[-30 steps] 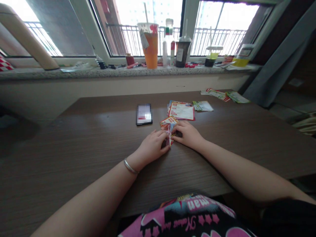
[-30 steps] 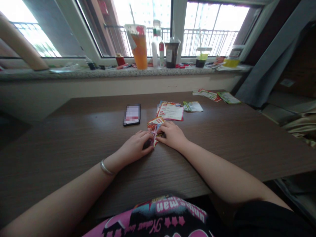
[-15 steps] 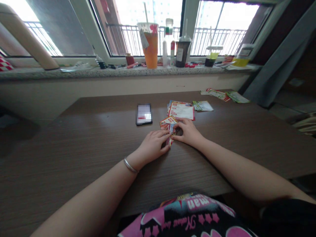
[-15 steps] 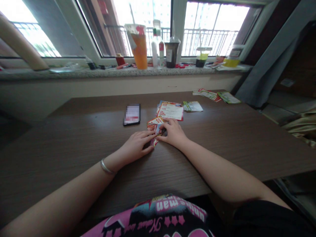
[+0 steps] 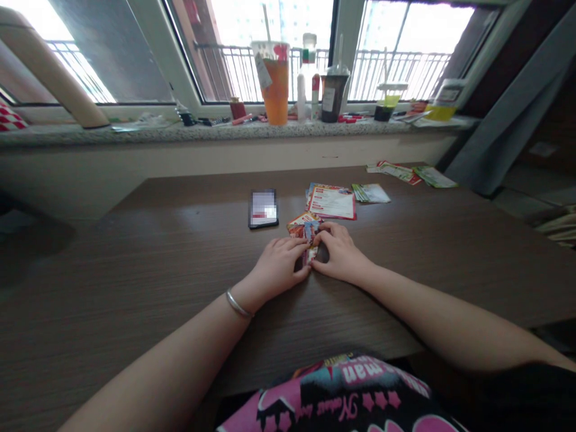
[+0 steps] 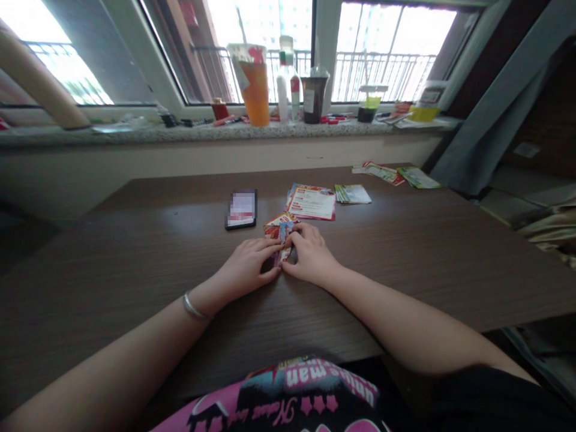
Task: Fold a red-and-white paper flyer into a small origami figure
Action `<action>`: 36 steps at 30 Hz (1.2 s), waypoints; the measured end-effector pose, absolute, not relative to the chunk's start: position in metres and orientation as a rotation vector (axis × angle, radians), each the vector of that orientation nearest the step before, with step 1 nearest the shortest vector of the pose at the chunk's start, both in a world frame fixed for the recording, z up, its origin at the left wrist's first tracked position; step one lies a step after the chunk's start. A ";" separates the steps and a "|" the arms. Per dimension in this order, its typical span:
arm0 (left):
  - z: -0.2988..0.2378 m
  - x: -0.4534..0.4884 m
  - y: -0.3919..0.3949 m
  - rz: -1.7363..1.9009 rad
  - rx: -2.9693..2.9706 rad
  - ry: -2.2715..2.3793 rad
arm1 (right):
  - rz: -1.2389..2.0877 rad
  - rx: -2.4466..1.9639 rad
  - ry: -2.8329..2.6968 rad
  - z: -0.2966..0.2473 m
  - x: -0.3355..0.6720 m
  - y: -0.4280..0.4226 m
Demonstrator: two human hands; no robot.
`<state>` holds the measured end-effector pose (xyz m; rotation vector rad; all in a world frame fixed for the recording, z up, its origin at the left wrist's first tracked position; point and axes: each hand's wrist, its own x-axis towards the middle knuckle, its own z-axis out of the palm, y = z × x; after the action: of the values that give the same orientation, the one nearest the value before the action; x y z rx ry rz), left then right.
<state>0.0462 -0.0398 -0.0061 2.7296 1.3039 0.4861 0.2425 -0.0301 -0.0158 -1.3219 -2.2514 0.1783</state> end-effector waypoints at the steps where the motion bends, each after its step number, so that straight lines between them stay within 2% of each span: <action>1: -0.006 0.046 -0.040 0.489 2.725 1.306 | 0.184 -1.342 -2.241 -0.018 0.242 -0.029; 19: -0.010 0.046 -0.039 0.481 2.732 1.287 | 0.263 -1.587 -2.134 -0.030 0.250 -0.005; 36: -0.007 0.047 -0.041 0.443 2.696 1.285 | 0.156 -1.645 -2.094 -0.028 0.256 0.007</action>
<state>0.0468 -0.0406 -0.0072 2.6955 1.2849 0.4431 0.2559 0.0065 -0.0278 -1.6454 -2.0942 0.1558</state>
